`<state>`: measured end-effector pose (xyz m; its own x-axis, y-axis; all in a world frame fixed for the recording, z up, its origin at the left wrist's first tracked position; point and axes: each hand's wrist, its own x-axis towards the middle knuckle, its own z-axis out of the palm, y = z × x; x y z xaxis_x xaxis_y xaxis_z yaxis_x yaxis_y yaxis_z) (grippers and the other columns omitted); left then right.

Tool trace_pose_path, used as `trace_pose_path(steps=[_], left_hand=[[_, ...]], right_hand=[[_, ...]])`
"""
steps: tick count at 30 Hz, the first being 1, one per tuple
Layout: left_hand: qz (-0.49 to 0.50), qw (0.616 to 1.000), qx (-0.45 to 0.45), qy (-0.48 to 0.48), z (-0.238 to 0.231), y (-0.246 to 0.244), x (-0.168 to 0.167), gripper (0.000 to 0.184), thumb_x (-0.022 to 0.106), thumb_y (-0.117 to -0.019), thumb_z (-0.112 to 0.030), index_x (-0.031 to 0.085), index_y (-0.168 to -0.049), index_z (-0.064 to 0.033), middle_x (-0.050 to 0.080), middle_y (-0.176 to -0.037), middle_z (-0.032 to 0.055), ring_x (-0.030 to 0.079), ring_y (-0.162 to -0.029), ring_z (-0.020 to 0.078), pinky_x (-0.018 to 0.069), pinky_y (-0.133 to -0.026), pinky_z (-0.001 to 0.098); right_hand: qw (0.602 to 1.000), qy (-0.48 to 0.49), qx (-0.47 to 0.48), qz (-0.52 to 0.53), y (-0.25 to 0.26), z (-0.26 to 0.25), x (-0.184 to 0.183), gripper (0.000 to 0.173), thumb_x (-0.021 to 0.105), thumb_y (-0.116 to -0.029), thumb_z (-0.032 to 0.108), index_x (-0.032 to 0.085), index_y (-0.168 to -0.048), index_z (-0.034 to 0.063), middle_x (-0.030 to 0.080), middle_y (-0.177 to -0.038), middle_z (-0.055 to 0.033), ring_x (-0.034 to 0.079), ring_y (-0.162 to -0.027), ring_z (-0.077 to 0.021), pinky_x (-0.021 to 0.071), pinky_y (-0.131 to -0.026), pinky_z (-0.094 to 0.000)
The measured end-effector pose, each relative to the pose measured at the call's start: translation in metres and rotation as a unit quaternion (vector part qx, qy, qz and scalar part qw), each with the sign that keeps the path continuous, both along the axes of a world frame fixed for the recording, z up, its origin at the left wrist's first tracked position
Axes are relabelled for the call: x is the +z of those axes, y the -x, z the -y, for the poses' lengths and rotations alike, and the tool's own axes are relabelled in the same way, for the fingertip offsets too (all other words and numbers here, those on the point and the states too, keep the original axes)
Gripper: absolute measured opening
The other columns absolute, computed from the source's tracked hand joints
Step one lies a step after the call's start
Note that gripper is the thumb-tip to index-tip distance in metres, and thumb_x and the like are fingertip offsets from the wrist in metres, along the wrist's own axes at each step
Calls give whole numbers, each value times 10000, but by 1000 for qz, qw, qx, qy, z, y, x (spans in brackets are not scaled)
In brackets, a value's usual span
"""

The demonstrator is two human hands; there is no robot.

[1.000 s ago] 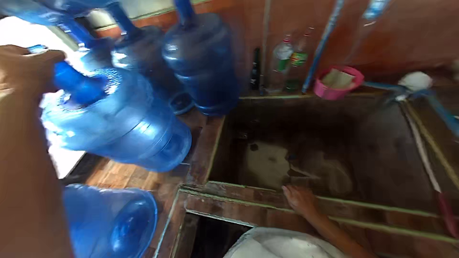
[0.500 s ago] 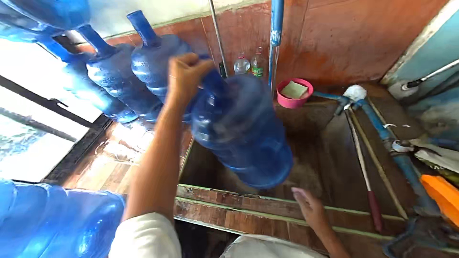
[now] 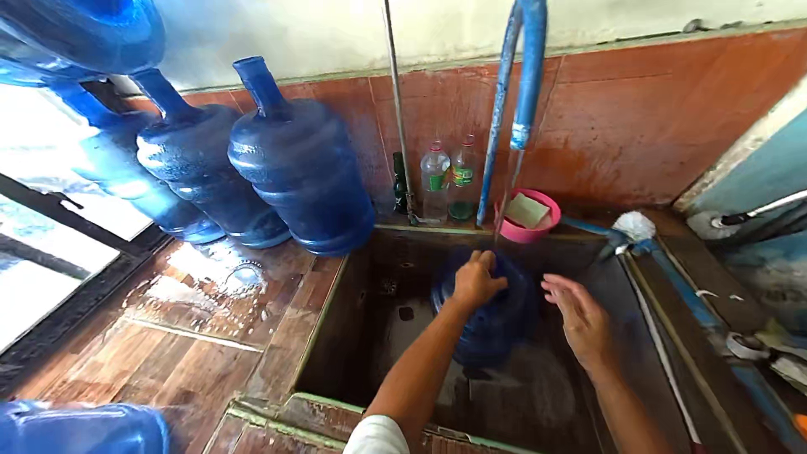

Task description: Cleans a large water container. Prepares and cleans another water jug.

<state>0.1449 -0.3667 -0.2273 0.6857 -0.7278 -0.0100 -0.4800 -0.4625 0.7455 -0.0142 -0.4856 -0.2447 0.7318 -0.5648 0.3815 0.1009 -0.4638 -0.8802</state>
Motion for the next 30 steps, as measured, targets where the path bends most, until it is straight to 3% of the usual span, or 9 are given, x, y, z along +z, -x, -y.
trace_pose_path(steps=[3,6,9,11,16,20,23,27,30], left_hand=[[-25,999,8,42,2,-1,-14,571,757,-886,-167,557,-1391,9,575,-1412,230,624,-1228,366,511,-1010,570],[-107,981,30,162,3,-5,-35,679,783,-868,-88,457,-1442,73,584,-1397,256,603,-1274,351,489,-1072,527],[-244,915,71,312,-2,-8,-47,555,552,-986,6,321,-1465,164,525,-1396,354,555,-1307,380,451,-1105,460],[-240,897,126,349,3,-7,-55,396,422,-1047,-40,432,-1368,192,544,-1341,361,566,-1253,382,449,-1083,456],[-191,910,272,249,3,-57,-30,313,534,-1045,-127,602,-1230,117,607,-1242,301,633,-1119,354,526,-974,484],[-61,921,322,210,7,-140,-19,682,685,-976,-240,371,-1490,82,436,-1494,327,504,-1347,424,449,-1098,541],[-41,901,390,184,17,-187,-10,863,816,-871,-309,364,-1495,81,399,-1507,329,488,-1350,439,461,-1077,554],[45,905,397,148,16,-200,-23,742,842,-834,-368,542,-1343,80,518,-1363,327,539,-1257,459,478,-1024,561],[79,922,347,155,17,-193,-36,690,808,-866,-321,535,-1355,82,534,-1364,320,556,-1255,440,477,-1033,553]], right_hand=[[999,-24,40,-23,-65,5,-9,436,384,-1075,161,554,-1346,-136,583,-1381,-291,586,-1283,-254,461,-1094,-367],[995,-60,51,-59,-111,-2,-26,425,372,-1085,157,614,-1261,-145,639,-1289,-269,607,-1230,-223,447,-1104,-354],[994,-76,37,-69,-133,-2,-41,405,360,-1063,118,639,-1141,-164,670,-1176,-249,623,-1128,-195,464,-1052,-346],[992,-89,35,-78,-140,-3,-43,401,340,-1065,104,627,-1136,-167,665,-1176,-227,611,-1129,-147,450,-1053,-309],[993,-59,47,-93,-139,-23,-39,411,345,-1070,92,663,-1111,-165,681,-1135,-264,632,-1106,-205,466,-1043,-354],[986,-145,51,-63,-144,-13,-52,411,335,-1064,122,682,-970,-77,722,-939,-91,670,-913,-96,534,-910,-300],[982,-172,64,-33,-146,-3,-56,382,333,-1045,88,669,-905,-30,727,-867,-19,686,-869,-55,552,-897,-259],[982,-177,61,-31,-140,-3,-56,367,343,-1025,89,671,-882,12,723,-838,17,680,-855,-35,542,-884,-232],[982,-177,59,-32,-140,-3,-60,376,347,-1024,108,687,-892,17,733,-846,11,692,-871,-45,552,-902,-248]])
